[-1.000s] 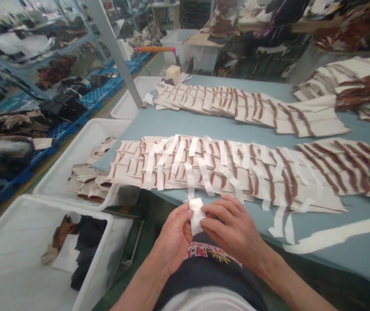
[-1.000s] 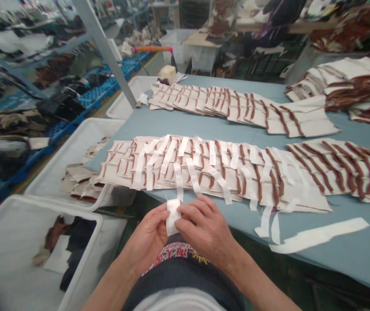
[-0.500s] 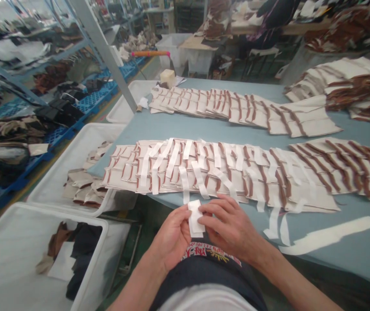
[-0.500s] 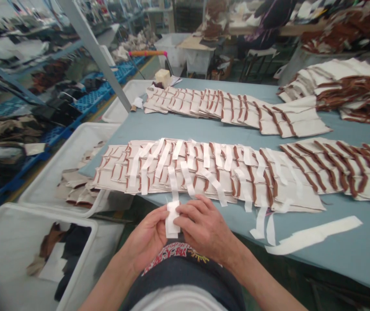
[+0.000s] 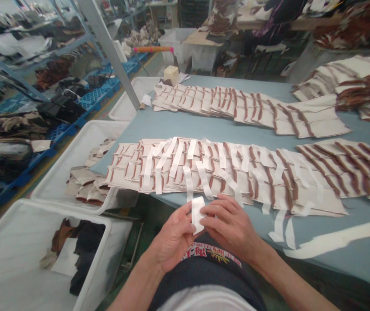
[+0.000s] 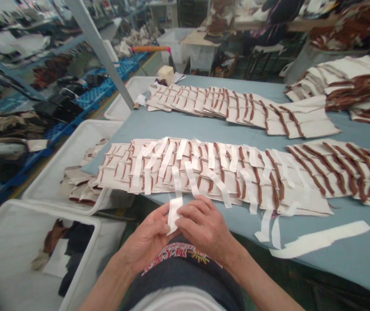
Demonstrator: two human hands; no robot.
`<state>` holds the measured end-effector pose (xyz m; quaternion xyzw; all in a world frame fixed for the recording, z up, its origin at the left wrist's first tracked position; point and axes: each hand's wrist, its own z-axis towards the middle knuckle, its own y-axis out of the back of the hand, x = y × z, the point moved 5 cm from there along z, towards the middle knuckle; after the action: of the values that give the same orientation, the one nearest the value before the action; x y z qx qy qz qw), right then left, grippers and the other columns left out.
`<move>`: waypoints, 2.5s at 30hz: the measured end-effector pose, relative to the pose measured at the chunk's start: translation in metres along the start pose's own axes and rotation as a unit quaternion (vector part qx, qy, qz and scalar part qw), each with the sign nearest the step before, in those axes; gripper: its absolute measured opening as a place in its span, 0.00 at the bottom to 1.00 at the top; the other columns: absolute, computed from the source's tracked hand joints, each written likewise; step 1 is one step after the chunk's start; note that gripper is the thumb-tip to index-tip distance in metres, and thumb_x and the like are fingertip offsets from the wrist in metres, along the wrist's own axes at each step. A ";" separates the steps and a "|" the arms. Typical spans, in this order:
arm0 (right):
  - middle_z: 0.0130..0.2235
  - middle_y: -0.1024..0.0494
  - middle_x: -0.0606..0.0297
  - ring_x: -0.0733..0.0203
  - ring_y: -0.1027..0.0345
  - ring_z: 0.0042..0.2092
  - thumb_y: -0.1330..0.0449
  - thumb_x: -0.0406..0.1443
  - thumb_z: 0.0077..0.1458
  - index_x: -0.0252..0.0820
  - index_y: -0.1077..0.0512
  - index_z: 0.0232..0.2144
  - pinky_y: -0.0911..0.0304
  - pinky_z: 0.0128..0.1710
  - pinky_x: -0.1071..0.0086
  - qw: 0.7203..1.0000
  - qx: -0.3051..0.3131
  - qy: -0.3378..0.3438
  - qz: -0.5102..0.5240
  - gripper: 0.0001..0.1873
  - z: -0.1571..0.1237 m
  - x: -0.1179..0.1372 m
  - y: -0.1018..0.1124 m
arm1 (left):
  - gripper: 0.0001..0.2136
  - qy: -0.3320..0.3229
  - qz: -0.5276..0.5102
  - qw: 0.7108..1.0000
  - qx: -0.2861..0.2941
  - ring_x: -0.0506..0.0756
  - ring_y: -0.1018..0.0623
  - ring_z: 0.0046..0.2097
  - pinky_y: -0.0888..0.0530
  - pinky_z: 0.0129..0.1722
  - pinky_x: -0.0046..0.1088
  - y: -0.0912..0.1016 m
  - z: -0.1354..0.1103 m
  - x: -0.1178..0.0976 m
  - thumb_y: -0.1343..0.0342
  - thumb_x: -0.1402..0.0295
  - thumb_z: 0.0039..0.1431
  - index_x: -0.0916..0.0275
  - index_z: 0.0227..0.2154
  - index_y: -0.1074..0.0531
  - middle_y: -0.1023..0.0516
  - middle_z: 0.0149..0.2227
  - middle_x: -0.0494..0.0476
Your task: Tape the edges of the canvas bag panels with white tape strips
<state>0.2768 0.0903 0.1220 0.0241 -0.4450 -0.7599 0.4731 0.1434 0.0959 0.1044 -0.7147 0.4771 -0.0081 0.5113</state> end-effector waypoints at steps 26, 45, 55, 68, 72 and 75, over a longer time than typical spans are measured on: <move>0.27 0.27 0.68 0.62 0.33 0.30 0.36 0.49 0.59 0.42 0.29 0.30 0.33 0.30 0.70 0.726 -0.201 -0.508 0.417 0.17 0.017 -0.062 -0.022 | 0.13 -0.094 0.418 0.895 -0.124 0.56 0.21 0.28 0.28 0.33 0.28 0.051 0.003 -0.001 0.51 0.75 0.53 0.65 0.29 0.19 0.17 0.25 0.56; 0.29 0.26 0.69 0.67 0.31 0.26 0.43 0.43 0.61 0.43 0.32 0.30 0.38 0.22 0.74 0.740 -0.377 -0.380 0.408 0.12 0.135 -0.109 0.061 | 0.21 -0.110 0.548 0.827 -0.063 0.59 0.17 0.40 0.28 0.43 0.28 0.072 0.009 0.008 0.54 0.81 0.57 0.60 0.38 0.15 0.14 0.37 0.55; 0.37 0.21 0.65 0.63 0.29 0.32 0.43 0.46 0.65 0.46 0.30 0.30 0.33 0.26 0.69 0.800 -0.209 -0.345 0.445 0.14 0.168 -0.047 0.080 | 0.35 -0.144 0.485 0.863 -0.014 0.64 0.36 0.70 0.47 0.71 0.43 0.063 0.030 -0.037 0.40 0.79 0.51 0.57 0.64 0.31 0.33 0.68 0.60; 0.28 0.28 0.68 0.64 0.33 0.26 0.42 0.44 0.64 0.46 0.34 0.27 0.33 0.24 0.71 0.789 -0.239 -0.336 0.455 0.14 0.171 -0.031 0.071 | 0.12 -0.274 0.348 0.894 -0.065 0.60 0.22 0.43 0.29 0.46 0.31 -0.015 0.046 -0.069 0.43 0.61 0.65 0.63 0.41 0.18 0.17 0.38 0.58; 0.20 0.35 0.72 0.66 0.37 0.21 0.43 0.43 0.65 0.46 0.35 0.24 0.37 0.21 0.74 0.762 -0.211 -0.334 0.513 0.17 0.148 -0.024 0.055 | 0.16 -0.266 0.319 0.907 -0.073 0.56 0.23 0.33 0.29 0.37 0.29 -0.007 0.049 -0.069 0.44 0.61 0.65 0.64 0.29 0.18 0.18 0.28 0.57; 0.18 0.37 0.76 0.67 0.42 0.19 0.42 0.47 0.66 0.46 0.34 0.27 0.35 0.25 0.72 0.740 -0.163 -0.363 0.543 0.18 0.117 -0.020 0.039 | 0.16 -0.280 0.323 0.899 -0.098 0.53 0.26 0.27 0.30 0.32 0.27 0.002 0.050 -0.072 0.44 0.60 0.65 0.63 0.25 0.21 0.21 0.23 0.54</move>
<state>0.2612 0.1752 0.2120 -0.5764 -0.3900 -0.3866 0.6052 0.1281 0.1813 0.1135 -0.5402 0.5176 0.4047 0.5258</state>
